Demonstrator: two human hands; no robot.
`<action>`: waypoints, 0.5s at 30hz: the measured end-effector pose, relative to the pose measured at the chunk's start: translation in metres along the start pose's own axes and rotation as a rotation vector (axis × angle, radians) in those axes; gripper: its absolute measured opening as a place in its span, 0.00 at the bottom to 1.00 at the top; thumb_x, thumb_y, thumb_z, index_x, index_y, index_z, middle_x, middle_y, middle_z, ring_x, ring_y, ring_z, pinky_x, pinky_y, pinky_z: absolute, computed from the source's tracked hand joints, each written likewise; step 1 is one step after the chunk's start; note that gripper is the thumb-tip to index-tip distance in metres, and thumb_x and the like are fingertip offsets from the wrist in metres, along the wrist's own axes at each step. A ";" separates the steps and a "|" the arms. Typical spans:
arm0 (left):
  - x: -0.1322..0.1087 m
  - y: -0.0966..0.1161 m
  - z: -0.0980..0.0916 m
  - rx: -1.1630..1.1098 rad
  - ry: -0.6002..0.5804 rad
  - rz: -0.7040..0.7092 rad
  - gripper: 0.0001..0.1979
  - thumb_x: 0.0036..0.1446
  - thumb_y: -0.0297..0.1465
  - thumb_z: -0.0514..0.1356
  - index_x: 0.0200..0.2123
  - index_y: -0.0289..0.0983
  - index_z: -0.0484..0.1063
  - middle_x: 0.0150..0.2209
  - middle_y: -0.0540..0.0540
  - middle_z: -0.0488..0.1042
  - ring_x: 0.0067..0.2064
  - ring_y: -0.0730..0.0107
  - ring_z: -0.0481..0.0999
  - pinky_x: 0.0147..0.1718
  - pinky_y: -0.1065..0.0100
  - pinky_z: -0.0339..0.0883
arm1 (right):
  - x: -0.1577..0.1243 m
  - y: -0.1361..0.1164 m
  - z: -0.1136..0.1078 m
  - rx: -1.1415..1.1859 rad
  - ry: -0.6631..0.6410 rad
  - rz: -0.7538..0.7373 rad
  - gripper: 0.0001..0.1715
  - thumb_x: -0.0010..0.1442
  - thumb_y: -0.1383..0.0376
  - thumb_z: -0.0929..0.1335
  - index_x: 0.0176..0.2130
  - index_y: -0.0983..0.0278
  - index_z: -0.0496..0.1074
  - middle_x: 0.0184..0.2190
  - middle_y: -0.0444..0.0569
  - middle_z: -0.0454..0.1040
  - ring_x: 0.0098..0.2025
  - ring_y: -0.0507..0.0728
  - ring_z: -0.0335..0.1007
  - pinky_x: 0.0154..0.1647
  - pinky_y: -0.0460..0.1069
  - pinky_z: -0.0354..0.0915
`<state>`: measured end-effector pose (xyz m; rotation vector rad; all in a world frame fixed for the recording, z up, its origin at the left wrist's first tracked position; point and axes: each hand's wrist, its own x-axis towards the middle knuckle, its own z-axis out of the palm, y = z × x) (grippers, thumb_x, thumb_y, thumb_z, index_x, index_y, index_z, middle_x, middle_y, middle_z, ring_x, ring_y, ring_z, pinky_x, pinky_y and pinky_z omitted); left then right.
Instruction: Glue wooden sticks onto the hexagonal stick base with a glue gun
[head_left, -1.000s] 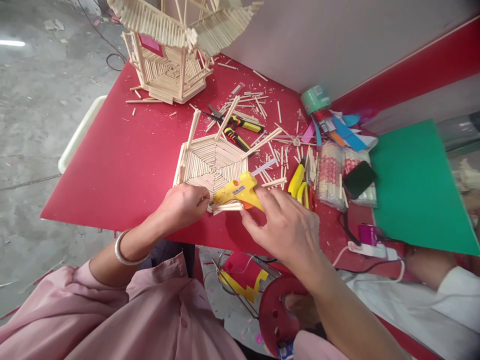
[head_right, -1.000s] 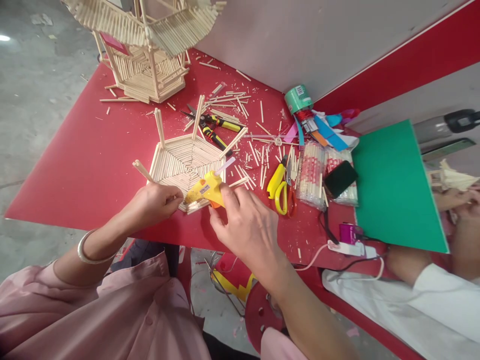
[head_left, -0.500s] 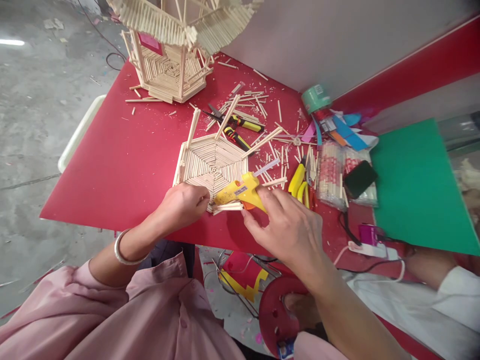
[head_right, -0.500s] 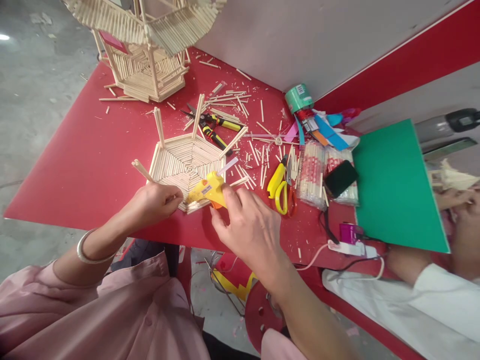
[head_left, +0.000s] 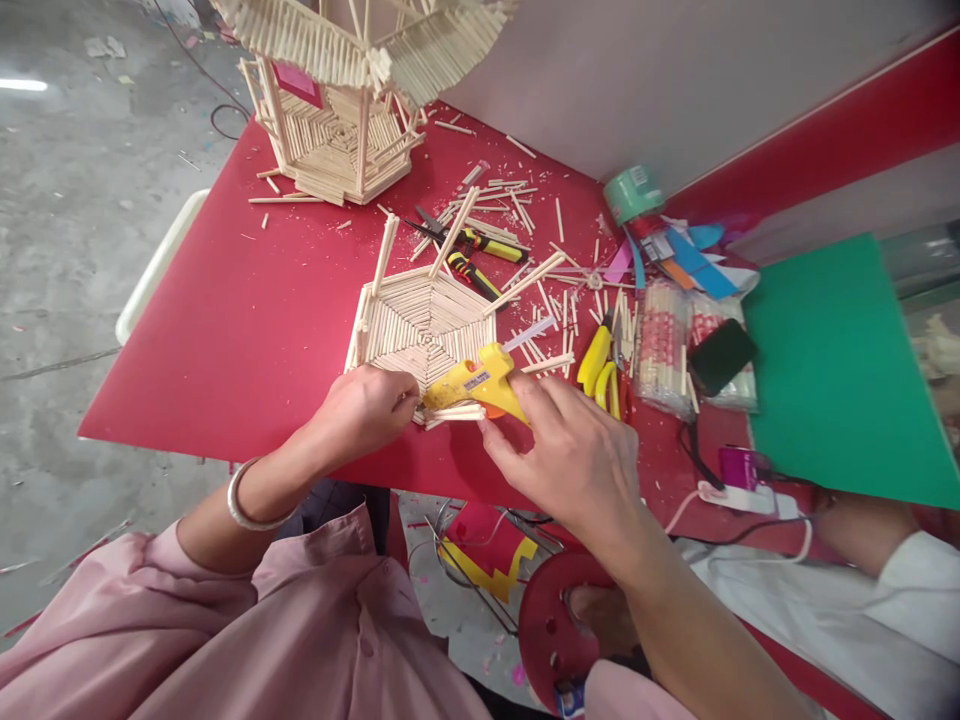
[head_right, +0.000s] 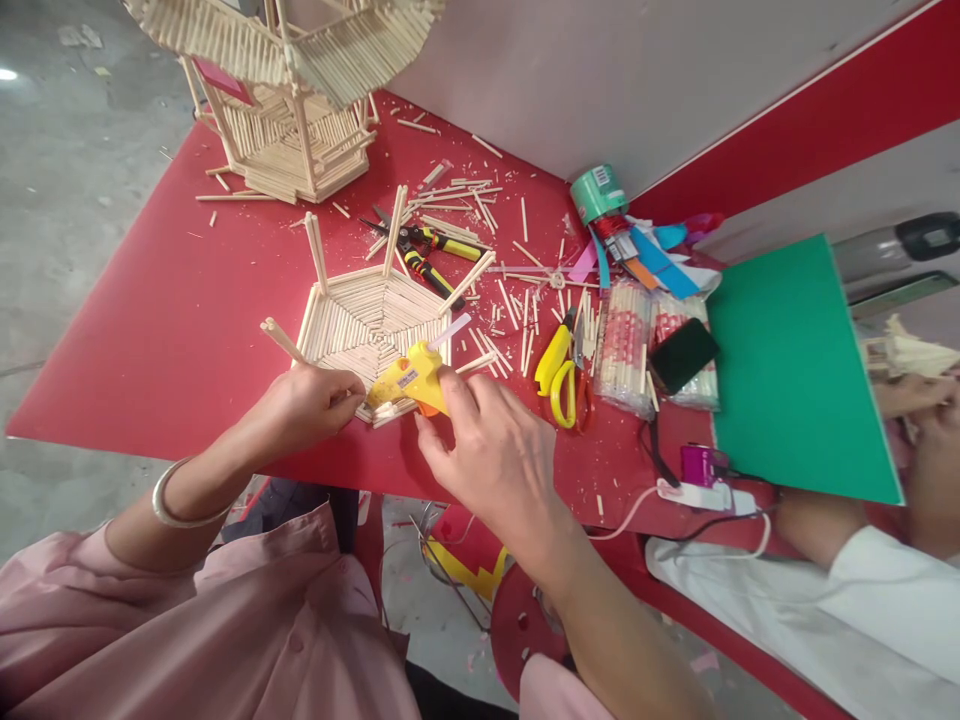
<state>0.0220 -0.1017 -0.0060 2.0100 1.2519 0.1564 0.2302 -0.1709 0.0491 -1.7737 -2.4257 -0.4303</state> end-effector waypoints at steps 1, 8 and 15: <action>0.000 0.000 0.000 0.000 0.000 0.000 0.12 0.58 0.28 0.53 0.28 0.36 0.75 0.25 0.46 0.74 0.25 0.72 0.63 0.26 0.68 0.51 | 0.000 0.000 0.000 -0.001 -0.001 0.001 0.19 0.63 0.58 0.67 0.49 0.66 0.73 0.35 0.50 0.78 0.34 0.55 0.71 0.31 0.48 0.61; 0.000 0.000 0.001 0.003 0.016 0.011 0.12 0.57 0.28 0.53 0.27 0.36 0.75 0.24 0.47 0.73 0.24 0.73 0.62 0.26 0.68 0.51 | 0.000 0.001 0.000 -0.018 -0.009 -0.001 0.19 0.63 0.58 0.68 0.50 0.67 0.73 0.35 0.50 0.78 0.33 0.55 0.71 0.30 0.48 0.59; 0.000 -0.001 0.002 0.012 0.020 0.014 0.12 0.57 0.28 0.53 0.26 0.36 0.74 0.23 0.47 0.73 0.24 0.73 0.62 0.26 0.68 0.51 | 0.000 0.001 0.001 -0.008 0.030 -0.019 0.20 0.63 0.58 0.68 0.50 0.68 0.73 0.35 0.50 0.77 0.33 0.54 0.71 0.30 0.48 0.60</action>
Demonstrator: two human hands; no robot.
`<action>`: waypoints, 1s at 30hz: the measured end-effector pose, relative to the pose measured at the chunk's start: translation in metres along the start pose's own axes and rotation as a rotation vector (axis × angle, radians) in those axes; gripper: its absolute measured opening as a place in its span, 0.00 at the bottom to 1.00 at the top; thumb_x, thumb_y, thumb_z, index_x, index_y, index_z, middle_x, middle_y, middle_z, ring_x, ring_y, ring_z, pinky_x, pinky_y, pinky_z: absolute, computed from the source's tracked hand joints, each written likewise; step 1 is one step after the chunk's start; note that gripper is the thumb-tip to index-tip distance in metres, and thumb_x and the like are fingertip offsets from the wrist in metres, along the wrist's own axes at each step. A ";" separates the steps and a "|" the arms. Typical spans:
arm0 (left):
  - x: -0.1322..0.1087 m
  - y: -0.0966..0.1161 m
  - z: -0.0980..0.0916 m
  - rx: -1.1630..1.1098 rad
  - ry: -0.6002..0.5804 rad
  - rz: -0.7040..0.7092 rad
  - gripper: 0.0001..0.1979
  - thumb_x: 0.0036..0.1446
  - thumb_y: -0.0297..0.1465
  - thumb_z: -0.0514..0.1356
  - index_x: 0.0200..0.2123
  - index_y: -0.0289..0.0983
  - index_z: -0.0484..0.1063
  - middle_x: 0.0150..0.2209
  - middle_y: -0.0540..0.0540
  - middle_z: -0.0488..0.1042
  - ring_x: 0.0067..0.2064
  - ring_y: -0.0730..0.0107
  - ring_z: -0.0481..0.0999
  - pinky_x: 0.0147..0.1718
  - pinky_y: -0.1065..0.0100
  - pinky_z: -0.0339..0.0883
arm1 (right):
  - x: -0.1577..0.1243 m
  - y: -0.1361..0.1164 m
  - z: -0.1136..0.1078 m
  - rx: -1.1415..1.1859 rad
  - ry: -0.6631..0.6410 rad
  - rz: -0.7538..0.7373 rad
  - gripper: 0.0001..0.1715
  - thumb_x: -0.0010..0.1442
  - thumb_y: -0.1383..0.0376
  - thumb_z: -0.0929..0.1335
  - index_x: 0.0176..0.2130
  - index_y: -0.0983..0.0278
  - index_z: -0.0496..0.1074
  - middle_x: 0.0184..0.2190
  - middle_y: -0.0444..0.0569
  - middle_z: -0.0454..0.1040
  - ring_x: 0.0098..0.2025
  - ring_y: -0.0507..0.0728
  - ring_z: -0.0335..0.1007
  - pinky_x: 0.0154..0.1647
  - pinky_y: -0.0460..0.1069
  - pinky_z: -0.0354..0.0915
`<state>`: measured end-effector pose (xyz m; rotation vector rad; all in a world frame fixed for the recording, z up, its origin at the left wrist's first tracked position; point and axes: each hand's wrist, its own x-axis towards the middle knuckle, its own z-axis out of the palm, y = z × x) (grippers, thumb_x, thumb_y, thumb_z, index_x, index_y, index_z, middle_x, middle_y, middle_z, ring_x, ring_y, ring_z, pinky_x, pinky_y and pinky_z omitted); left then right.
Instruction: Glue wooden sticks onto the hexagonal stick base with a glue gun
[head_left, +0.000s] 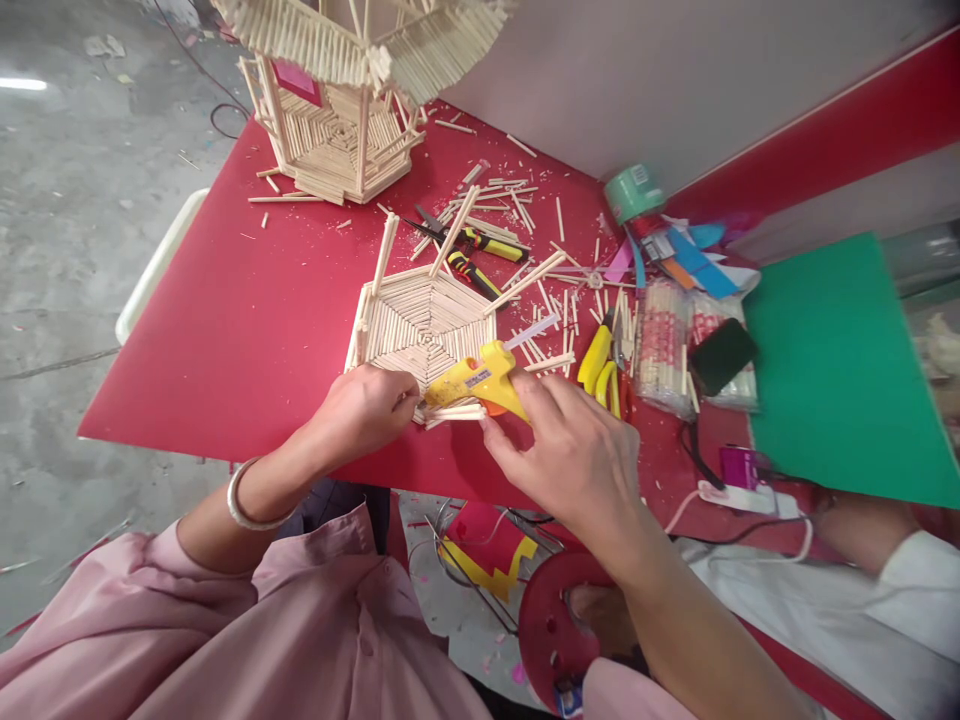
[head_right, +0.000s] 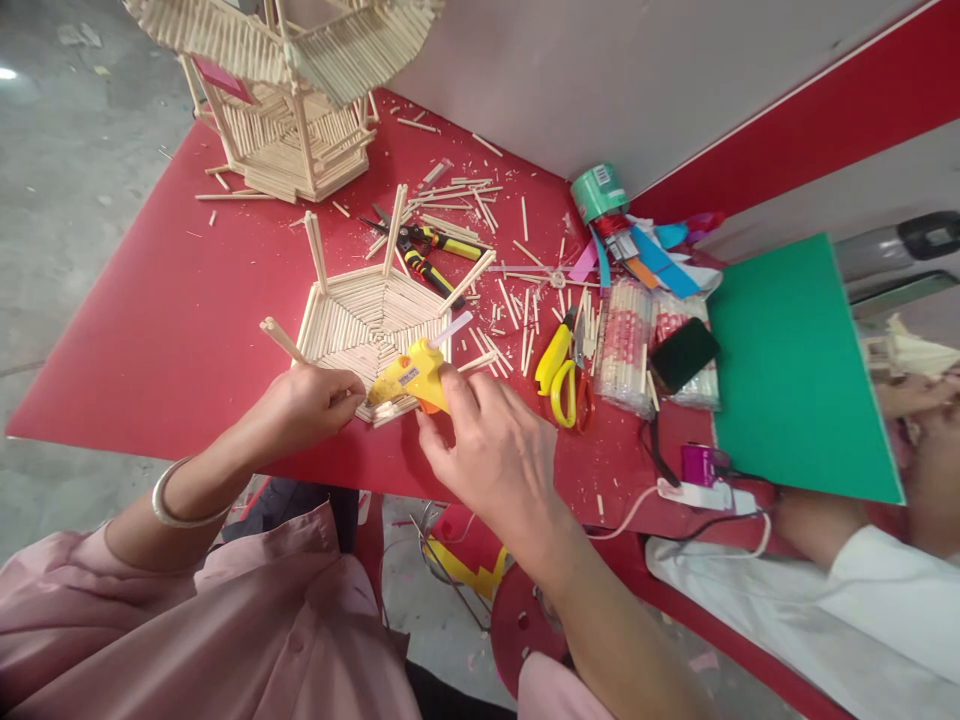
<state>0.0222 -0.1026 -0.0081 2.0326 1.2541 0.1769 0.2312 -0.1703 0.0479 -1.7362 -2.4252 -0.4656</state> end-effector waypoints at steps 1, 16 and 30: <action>0.000 0.000 0.000 -0.002 0.000 -0.002 0.12 0.57 0.28 0.53 0.26 0.36 0.74 0.23 0.48 0.73 0.24 0.73 0.62 0.26 0.68 0.50 | 0.000 0.000 0.000 0.000 0.004 -0.003 0.20 0.63 0.58 0.68 0.50 0.68 0.73 0.35 0.51 0.77 0.33 0.54 0.71 0.29 0.48 0.60; 0.000 -0.001 0.001 0.001 0.003 -0.001 0.11 0.57 0.28 0.53 0.26 0.36 0.74 0.23 0.48 0.73 0.24 0.73 0.62 0.25 0.68 0.48 | -0.002 0.002 0.001 -0.024 0.003 -0.005 0.20 0.63 0.57 0.68 0.50 0.67 0.72 0.34 0.49 0.77 0.32 0.54 0.70 0.29 0.48 0.60; 0.000 0.000 0.000 0.017 0.003 0.008 0.12 0.56 0.28 0.52 0.25 0.36 0.74 0.22 0.48 0.71 0.23 0.73 0.59 0.25 0.67 0.49 | -0.005 0.004 0.000 -0.034 -0.001 -0.004 0.22 0.63 0.56 0.68 0.51 0.68 0.73 0.34 0.49 0.77 0.32 0.54 0.70 0.30 0.48 0.60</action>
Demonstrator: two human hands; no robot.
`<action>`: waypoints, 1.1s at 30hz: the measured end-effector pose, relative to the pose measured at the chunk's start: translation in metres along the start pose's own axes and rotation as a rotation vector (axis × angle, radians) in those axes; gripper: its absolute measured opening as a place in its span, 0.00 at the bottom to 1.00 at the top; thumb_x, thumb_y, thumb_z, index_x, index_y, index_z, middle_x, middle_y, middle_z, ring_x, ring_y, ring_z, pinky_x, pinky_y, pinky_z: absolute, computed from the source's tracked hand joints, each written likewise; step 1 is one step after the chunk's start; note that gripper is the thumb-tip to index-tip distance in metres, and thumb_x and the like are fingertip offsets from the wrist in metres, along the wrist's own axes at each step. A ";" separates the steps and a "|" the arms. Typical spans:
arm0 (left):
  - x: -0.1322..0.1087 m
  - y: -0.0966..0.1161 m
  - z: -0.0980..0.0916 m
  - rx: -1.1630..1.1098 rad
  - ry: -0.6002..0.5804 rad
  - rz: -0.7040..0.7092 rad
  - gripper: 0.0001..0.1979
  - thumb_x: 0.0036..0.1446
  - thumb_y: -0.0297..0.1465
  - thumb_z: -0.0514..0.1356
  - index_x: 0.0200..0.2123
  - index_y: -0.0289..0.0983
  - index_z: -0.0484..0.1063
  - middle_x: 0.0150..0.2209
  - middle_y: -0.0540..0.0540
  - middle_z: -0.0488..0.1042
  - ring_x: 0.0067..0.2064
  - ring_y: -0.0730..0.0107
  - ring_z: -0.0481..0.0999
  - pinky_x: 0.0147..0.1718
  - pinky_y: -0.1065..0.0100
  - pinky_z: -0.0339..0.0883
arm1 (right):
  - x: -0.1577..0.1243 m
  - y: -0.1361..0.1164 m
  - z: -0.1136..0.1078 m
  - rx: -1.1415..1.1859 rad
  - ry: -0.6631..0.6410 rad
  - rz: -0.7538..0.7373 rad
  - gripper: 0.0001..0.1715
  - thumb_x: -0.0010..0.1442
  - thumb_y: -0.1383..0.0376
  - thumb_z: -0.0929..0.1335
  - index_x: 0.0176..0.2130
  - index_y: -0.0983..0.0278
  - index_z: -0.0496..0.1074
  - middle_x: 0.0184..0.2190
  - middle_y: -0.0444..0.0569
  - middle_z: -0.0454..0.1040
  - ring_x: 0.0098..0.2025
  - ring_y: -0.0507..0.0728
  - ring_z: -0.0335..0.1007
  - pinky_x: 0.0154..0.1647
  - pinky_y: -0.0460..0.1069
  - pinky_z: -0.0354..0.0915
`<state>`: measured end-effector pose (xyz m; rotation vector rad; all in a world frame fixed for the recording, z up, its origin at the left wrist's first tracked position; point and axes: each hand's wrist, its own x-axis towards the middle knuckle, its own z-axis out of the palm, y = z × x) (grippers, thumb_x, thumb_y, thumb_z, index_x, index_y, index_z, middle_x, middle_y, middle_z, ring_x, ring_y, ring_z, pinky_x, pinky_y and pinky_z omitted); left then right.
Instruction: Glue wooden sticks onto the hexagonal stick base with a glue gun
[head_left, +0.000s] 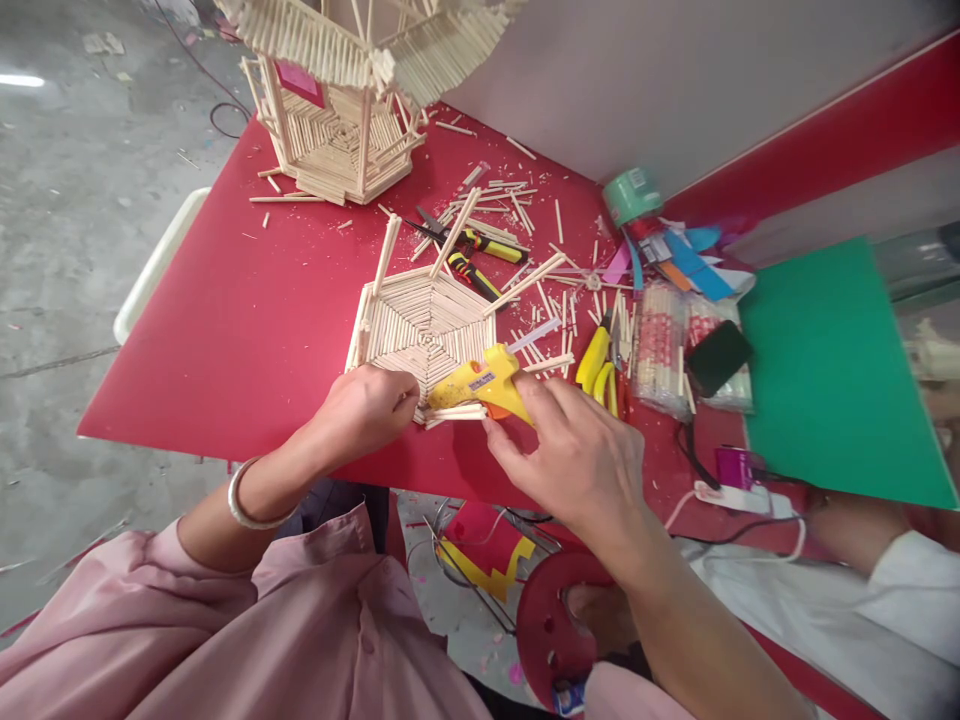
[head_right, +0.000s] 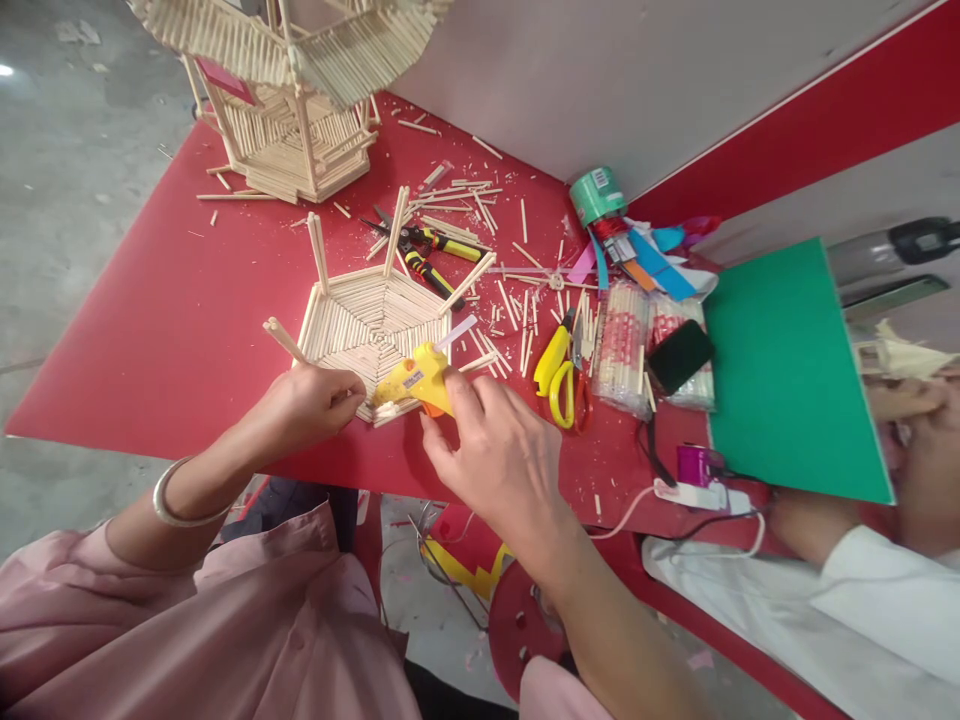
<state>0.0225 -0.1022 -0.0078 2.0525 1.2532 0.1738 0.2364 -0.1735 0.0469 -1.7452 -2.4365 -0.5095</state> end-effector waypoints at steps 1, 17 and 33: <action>0.000 0.000 0.000 0.002 -0.004 -0.002 0.12 0.56 0.28 0.52 0.25 0.36 0.74 0.22 0.48 0.71 0.24 0.73 0.59 0.26 0.67 0.49 | 0.000 0.000 0.000 -0.001 -0.001 -0.001 0.22 0.63 0.56 0.68 0.51 0.68 0.73 0.34 0.49 0.77 0.32 0.54 0.70 0.30 0.48 0.60; -0.001 -0.002 0.000 -0.009 -0.006 0.000 0.12 0.56 0.28 0.52 0.26 0.36 0.73 0.24 0.47 0.73 0.25 0.72 0.62 0.25 0.67 0.50 | 0.001 -0.002 0.000 0.021 0.035 0.027 0.20 0.64 0.55 0.68 0.49 0.66 0.73 0.33 0.49 0.76 0.33 0.55 0.71 0.31 0.48 0.61; -0.003 -0.001 -0.007 -0.469 -0.047 -0.010 0.10 0.55 0.28 0.55 0.26 0.35 0.75 0.15 0.53 0.69 0.18 0.79 0.63 0.21 0.74 0.57 | -0.097 0.026 0.012 0.439 -0.315 0.421 0.25 0.70 0.50 0.62 0.46 0.64 0.77 0.32 0.50 0.81 0.28 0.57 0.74 0.27 0.48 0.66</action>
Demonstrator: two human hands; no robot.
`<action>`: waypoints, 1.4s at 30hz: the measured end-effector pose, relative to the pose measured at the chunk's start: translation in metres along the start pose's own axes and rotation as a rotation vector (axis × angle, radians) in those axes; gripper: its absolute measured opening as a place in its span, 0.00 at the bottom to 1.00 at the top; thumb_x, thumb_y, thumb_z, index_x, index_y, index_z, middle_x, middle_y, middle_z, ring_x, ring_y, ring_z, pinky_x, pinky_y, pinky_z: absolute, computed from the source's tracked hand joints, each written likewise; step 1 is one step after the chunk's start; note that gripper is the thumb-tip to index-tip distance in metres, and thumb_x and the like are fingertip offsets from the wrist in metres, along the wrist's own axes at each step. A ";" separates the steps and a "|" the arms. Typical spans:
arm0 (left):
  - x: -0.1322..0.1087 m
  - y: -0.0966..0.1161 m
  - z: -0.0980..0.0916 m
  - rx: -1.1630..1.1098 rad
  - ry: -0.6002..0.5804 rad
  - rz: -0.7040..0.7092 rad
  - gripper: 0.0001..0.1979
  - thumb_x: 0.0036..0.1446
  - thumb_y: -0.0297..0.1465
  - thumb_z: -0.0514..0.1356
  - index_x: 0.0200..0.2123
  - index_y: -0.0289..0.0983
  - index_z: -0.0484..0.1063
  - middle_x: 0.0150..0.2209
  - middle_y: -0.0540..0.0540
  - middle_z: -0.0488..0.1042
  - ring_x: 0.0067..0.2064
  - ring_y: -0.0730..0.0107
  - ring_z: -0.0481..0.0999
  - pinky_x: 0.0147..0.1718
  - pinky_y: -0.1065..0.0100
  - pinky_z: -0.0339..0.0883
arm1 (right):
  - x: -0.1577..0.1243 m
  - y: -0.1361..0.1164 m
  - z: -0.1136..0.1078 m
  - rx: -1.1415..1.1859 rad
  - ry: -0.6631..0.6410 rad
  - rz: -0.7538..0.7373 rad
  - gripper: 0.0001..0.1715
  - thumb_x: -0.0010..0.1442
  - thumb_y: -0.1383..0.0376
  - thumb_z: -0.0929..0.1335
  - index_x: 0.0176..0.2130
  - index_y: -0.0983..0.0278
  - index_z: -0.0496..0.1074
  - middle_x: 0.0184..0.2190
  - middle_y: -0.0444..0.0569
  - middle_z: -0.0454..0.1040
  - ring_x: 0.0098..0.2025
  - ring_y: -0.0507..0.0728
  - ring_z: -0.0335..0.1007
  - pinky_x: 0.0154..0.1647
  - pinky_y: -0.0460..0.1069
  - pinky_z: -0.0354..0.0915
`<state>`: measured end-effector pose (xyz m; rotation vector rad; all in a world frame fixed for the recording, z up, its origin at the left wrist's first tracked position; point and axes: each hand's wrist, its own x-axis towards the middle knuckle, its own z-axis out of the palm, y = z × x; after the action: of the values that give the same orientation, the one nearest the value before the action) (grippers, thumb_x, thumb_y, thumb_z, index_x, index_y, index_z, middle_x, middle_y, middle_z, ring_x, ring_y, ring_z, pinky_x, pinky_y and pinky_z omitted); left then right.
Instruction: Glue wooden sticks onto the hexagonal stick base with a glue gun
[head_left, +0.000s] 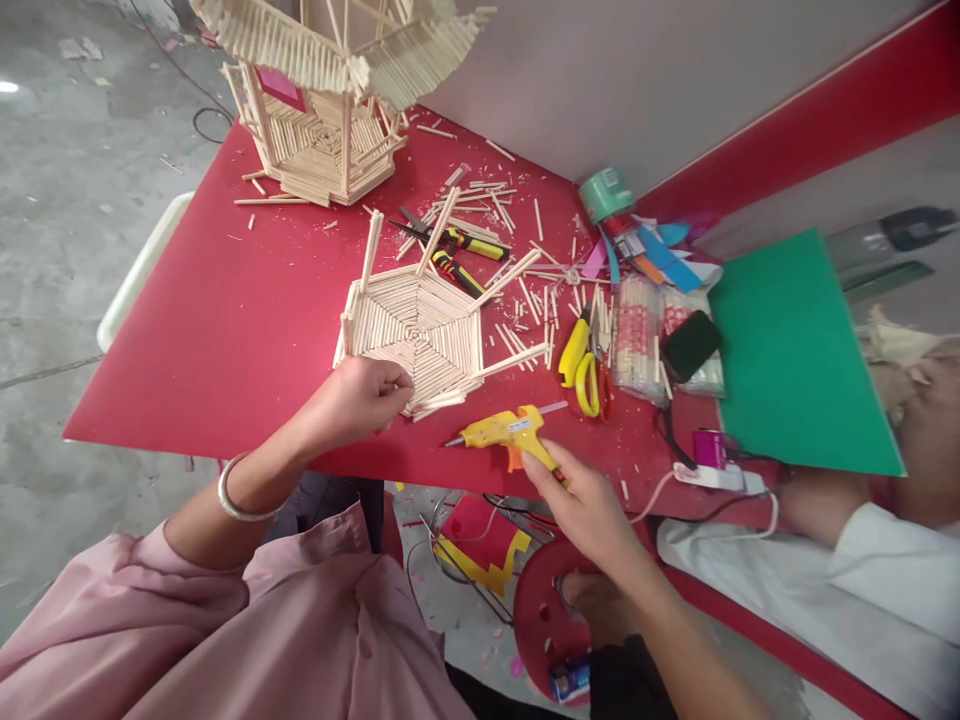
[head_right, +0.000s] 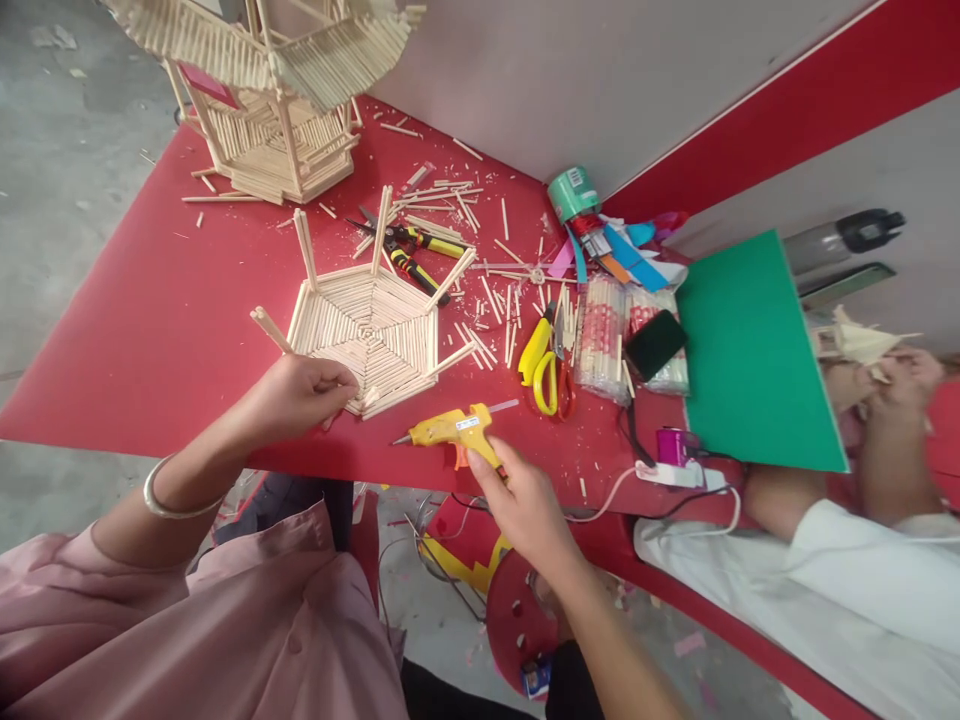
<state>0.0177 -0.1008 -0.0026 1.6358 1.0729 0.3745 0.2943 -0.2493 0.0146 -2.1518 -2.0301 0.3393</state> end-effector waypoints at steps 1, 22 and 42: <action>0.000 0.001 -0.001 -0.036 -0.024 -0.019 0.10 0.55 0.28 0.55 0.26 0.35 0.75 0.15 0.53 0.69 0.17 0.79 0.64 0.21 0.75 0.58 | 0.000 0.000 0.002 -0.026 0.001 -0.029 0.26 0.70 0.50 0.61 0.45 0.65 0.77 0.32 0.51 0.81 0.29 0.57 0.75 0.28 0.48 0.66; 0.004 0.007 -0.004 -0.349 -0.144 -0.170 0.08 0.57 0.24 0.56 0.26 0.35 0.71 0.14 0.54 0.66 0.13 0.79 0.61 0.14 0.75 0.53 | 0.100 -0.070 0.014 -0.114 0.209 -0.865 0.10 0.65 0.72 0.66 0.36 0.62 0.78 0.38 0.46 0.81 0.36 0.51 0.72 0.33 0.48 0.62; -0.025 -0.049 0.024 0.488 0.463 0.354 0.15 0.59 0.27 0.52 0.39 0.38 0.79 0.28 0.47 0.77 0.27 0.72 0.72 0.23 0.70 0.52 | 0.118 -0.075 0.024 -0.052 -0.103 -0.883 0.14 0.70 0.67 0.63 0.38 0.61 0.78 0.32 0.46 0.77 0.36 0.52 0.66 0.33 0.47 0.58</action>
<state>-0.0011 -0.1353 -0.0476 2.2565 1.2810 0.8021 0.2216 -0.1282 0.0057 -1.0721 -2.7901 0.2594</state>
